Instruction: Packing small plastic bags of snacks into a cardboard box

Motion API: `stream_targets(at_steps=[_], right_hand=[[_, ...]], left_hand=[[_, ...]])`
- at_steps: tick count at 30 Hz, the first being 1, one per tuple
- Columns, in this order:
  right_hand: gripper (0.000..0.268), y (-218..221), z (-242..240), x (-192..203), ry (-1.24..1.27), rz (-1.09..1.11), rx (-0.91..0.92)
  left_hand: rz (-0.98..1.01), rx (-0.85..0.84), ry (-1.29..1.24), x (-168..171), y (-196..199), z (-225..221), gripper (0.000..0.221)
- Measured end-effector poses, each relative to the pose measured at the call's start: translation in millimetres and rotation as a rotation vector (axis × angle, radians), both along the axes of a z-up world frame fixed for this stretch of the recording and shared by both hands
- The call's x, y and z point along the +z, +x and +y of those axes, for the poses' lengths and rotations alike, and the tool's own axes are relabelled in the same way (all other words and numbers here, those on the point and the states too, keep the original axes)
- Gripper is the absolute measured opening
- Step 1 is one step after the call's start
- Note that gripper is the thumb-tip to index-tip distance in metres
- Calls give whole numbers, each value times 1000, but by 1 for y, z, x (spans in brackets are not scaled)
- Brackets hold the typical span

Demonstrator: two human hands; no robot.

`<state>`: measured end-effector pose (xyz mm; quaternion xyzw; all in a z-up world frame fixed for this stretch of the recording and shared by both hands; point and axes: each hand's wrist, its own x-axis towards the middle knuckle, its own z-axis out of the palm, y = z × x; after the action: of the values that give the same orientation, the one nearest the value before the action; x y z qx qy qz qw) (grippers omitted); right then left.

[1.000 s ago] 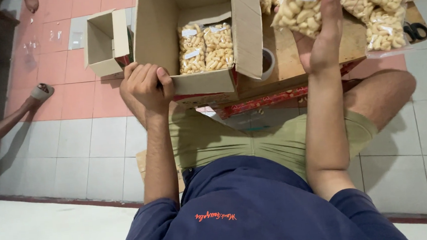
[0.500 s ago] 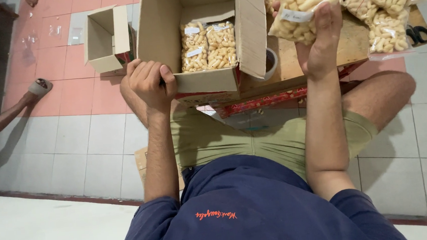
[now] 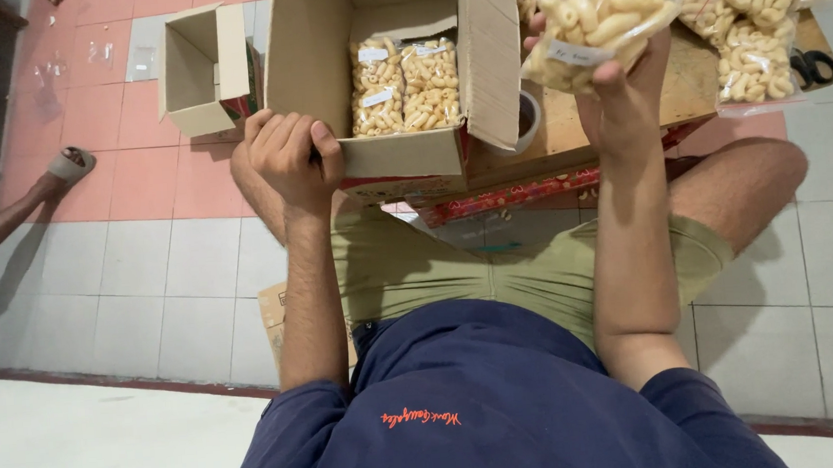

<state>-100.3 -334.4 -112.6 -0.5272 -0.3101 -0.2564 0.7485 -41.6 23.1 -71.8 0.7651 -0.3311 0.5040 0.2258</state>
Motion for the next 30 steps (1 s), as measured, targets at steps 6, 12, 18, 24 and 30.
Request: stream_targets(at_steps=[6,12,18,24,30], right_hand=[[31,-1,17,14,23,-11,1],[48,-19,78,92,-171,667,-287],[24,32,117,118,-365,161,-229],[32,45,132,108,-367,510,-241],[42,48,125,101,-427,430,-296]], left_hand=[[219,7,79,18,-11,-1,36],[690,-414,98,105,-21,-22,40],[784,-817,-126,85,31,-29,53],[924,-618,-350,79,23,-29,41],[912,-622,-304,67,30,-28,48]])
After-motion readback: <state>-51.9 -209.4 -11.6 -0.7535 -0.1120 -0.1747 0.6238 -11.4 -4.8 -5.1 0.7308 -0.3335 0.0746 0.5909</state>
